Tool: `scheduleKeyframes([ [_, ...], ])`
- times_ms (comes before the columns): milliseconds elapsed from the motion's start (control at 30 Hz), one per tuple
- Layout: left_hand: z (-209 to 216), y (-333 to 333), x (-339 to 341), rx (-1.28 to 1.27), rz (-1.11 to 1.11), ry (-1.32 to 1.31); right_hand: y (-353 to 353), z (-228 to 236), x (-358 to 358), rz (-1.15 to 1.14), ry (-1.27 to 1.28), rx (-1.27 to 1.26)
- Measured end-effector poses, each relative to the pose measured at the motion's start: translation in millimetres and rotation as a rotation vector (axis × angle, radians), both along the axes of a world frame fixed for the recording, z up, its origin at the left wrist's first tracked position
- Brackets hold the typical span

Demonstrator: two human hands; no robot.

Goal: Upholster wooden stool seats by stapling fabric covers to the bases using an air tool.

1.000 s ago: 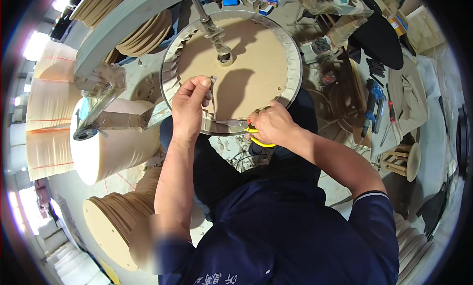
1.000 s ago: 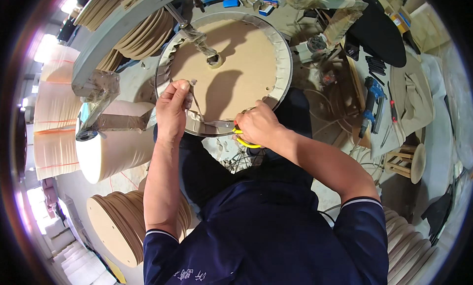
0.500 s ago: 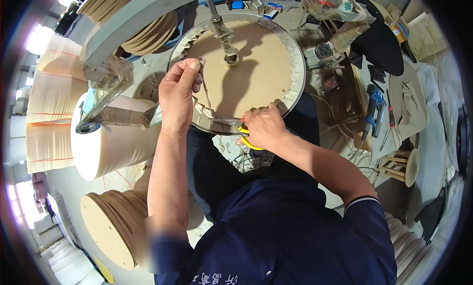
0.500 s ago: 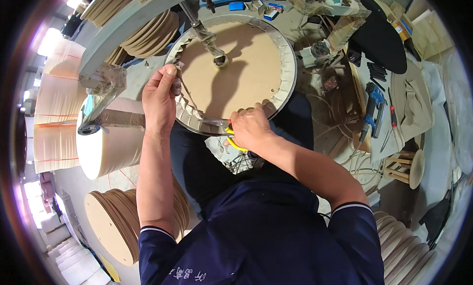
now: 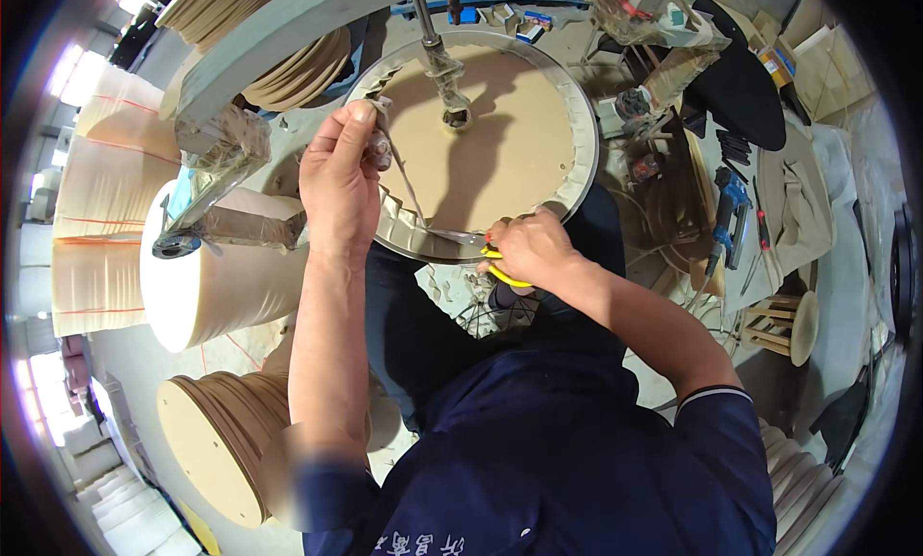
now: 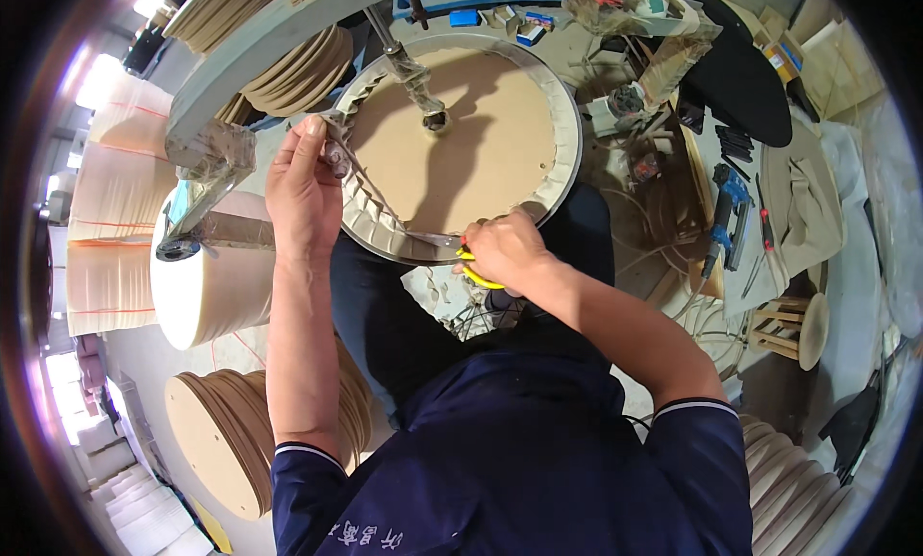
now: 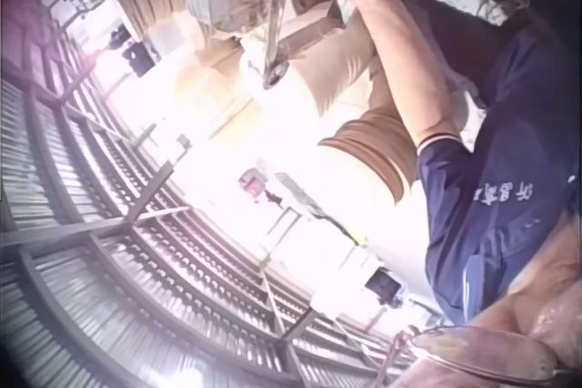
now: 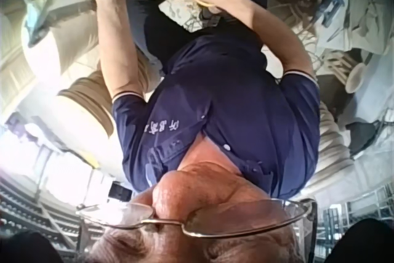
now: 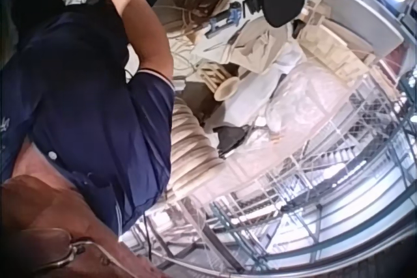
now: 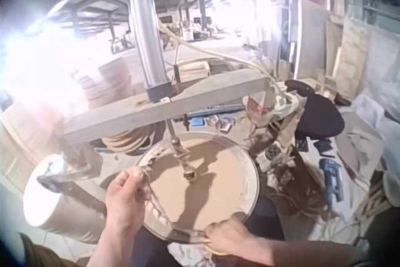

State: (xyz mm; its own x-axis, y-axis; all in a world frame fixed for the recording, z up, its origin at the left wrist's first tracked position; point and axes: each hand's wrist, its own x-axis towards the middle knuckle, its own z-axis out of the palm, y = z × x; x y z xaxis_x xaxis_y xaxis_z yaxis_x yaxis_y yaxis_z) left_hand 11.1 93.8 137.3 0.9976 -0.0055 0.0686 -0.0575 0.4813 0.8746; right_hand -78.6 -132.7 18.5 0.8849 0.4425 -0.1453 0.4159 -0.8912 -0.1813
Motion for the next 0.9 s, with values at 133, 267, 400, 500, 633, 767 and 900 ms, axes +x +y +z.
scheduleKeyframes([
  [133,8.3,-12.0,-15.4,0.013,-0.056,0.000,-24.5,16.3,-3.4,-0.011,0.035,-0.095],
  [267,19.2,-30.0,-21.8,0.005,-0.134,-0.016,-29.7,19.4,-4.5,0.023,-0.065,-0.154],
  [400,24.2,-48.8,-23.1,-0.004,-0.182,-0.038,-32.1,1.7,1.5,0.102,-0.093,-0.156],
  [500,30.5,-52.2,-16.2,-0.033,-0.146,-0.024,-50.1,-5.0,3.8,0.122,-0.046,-0.153],
  [633,43.5,-53.1,-8.4,-0.120,-0.146,-0.068,-61.3,4.5,-2.7,0.135,-0.139,-0.139],
  [767,58.8,-61.4,-9.2,-0.141,-0.110,-0.090,-51.6,-3.8,1.8,0.121,-0.181,-0.101],
  [900,67.5,-52.2,-1.0,-0.173,-0.129,-0.110,-55.1,-20.9,4.9,0.101,-0.038,-0.133],
])
